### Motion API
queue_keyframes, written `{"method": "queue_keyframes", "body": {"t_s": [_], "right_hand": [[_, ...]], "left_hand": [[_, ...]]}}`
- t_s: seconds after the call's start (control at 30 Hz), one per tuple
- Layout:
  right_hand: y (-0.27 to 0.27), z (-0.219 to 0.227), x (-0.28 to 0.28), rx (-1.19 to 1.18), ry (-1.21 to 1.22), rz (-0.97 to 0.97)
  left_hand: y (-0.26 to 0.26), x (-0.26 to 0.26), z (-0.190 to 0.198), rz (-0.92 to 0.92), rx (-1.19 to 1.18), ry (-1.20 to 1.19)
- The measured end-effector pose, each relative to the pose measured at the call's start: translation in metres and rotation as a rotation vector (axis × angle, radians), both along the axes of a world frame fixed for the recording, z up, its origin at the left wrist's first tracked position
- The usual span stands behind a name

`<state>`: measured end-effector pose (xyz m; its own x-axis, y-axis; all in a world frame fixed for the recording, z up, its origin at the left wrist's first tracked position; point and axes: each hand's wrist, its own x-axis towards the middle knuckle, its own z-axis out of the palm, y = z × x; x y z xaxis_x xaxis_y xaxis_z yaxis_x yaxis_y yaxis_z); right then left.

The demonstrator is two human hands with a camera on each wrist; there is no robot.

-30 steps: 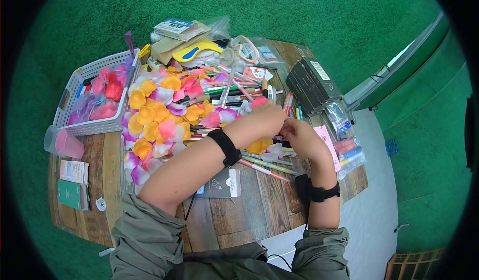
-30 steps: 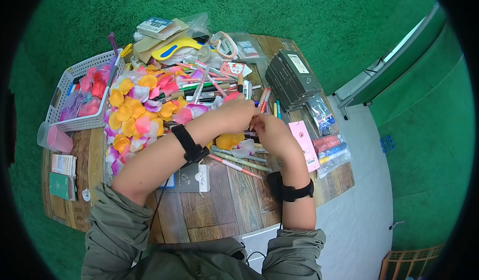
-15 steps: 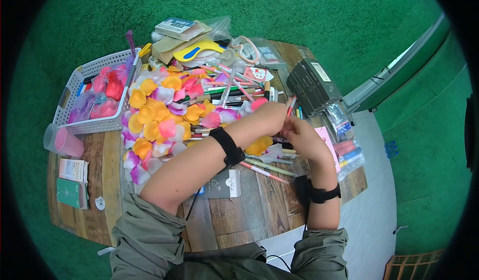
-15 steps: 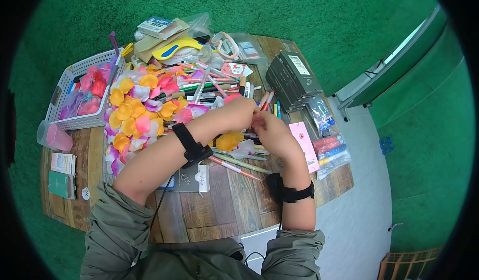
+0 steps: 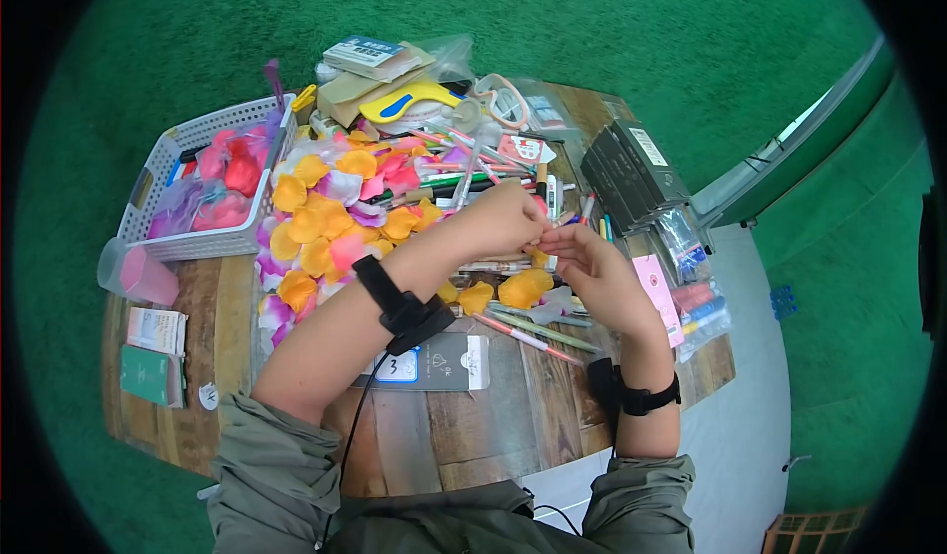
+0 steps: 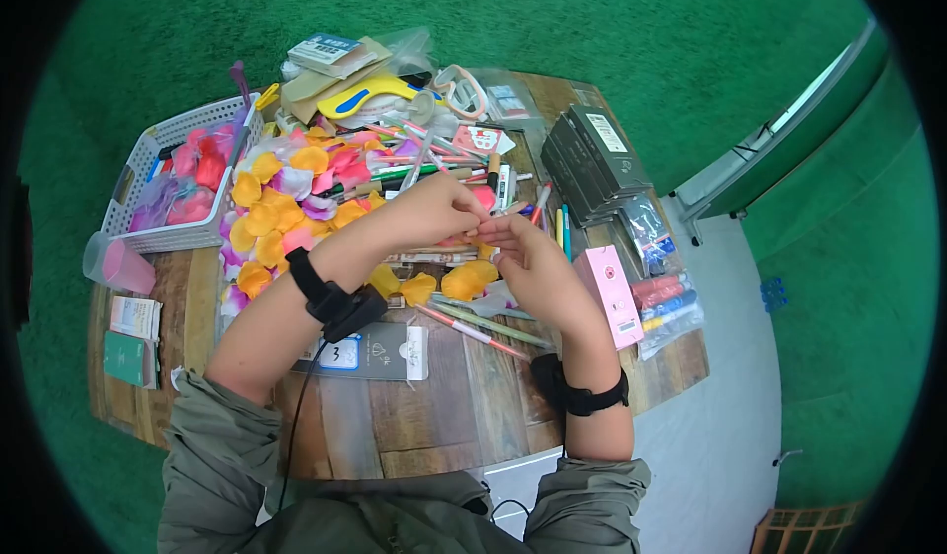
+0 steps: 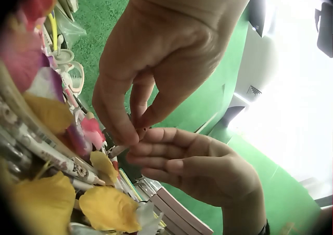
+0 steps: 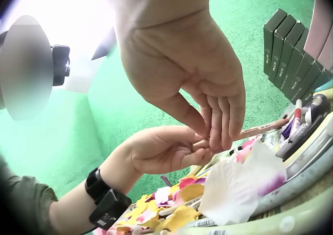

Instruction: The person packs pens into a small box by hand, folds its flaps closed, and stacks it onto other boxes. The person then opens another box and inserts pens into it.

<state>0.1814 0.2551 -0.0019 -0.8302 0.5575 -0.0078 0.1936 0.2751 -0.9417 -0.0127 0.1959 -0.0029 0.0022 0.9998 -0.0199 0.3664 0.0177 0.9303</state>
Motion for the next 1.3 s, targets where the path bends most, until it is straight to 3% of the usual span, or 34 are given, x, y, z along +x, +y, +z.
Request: {"method": "queue_keyframes", "body": {"t_s": [0.17, 0.27, 0.37, 0.43, 0.47, 0.53, 0.67, 0.77, 0.83, 0.93, 1.3], "right_hand": [[-0.02, 0.01, -0.004, 0.136, 0.001, 0.068], [-0.031, 0.017, -0.006, 0.165, 0.098, 0.103], [-0.043, 0.035, -0.004, 0.353, -0.017, 0.034], [-0.05, 0.048, -0.004, 0.495, -0.229, -0.051], [-0.05, 0.045, -0.003, 0.493, -0.229, -0.05], [-0.046, 0.038, 0.004, 0.734, -0.137, 0.011], [-0.053, 0.037, 0.009, 0.708, -0.005, 0.124], [-0.054, 0.04, 0.012, 0.706, -0.09, 0.21], [-0.058, 0.042, 0.015, 0.533, -0.324, 0.202], [-0.055, 0.037, 0.02, 0.597, -0.421, 0.225], [-0.046, 0.034, 0.029, 0.577, -0.49, 0.229]], "left_hand": [[-0.03, -0.012, -0.001, 0.002, -0.066, -0.255], [-0.056, -0.011, 0.003, 0.062, -0.029, -0.276], [-0.091, -0.009, 0.019, 0.069, -0.03, -0.213], [-0.113, -0.007, 0.023, 0.08, -0.056, -0.236], [-0.122, -0.006, 0.023, 0.09, -0.078, -0.262], [-0.138, -0.004, 0.022, 0.096, -0.039, -0.242], [-0.156, 0.002, 0.022, 0.094, 0.107, -0.064], [-0.16, 0.007, 0.033, 0.083, 0.057, 0.036], [-0.159, 0.01, 0.029, 0.079, 0.076, 0.11], [-0.157, 0.011, 0.013, 0.042, 0.082, 0.232], [-0.16, 0.021, 0.0, -0.146, 0.147, 0.529]]}}
